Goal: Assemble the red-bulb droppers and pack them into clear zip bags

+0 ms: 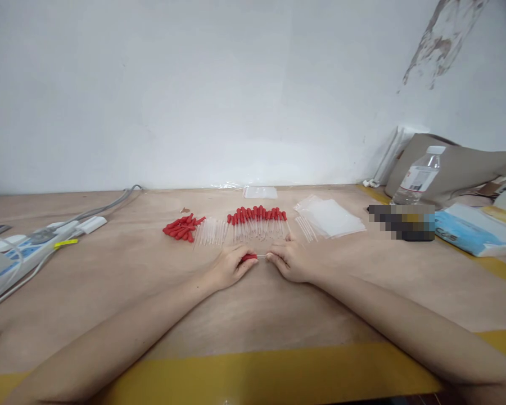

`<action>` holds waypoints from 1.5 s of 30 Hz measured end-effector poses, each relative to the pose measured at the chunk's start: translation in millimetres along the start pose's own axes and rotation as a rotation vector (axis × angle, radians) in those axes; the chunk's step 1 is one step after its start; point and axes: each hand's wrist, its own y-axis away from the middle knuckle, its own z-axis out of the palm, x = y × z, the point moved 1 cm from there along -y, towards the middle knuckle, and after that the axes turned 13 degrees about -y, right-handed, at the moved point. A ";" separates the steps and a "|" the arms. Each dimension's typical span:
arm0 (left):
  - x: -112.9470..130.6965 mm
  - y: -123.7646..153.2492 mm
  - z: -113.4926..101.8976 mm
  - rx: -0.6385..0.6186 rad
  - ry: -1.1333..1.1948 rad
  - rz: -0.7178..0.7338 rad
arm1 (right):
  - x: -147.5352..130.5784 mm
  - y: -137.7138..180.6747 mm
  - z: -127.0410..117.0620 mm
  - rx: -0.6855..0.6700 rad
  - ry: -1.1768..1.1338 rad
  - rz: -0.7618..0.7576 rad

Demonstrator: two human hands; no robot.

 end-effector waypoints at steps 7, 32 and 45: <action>0.9 -8.4 -22.0 -0.032 -0.058 -0.021 | -1.1 -6.8 -16.0 -0.044 -0.102 0.050; -120.8 4.3 -76.9 -0.139 -0.818 -0.678 | 92.5 -17.1 -45.7 0.095 0.154 0.830; -125.8 5.6 -73.1 -0.093 -0.809 -0.671 | 75.8 -15.1 -33.2 0.029 0.225 0.897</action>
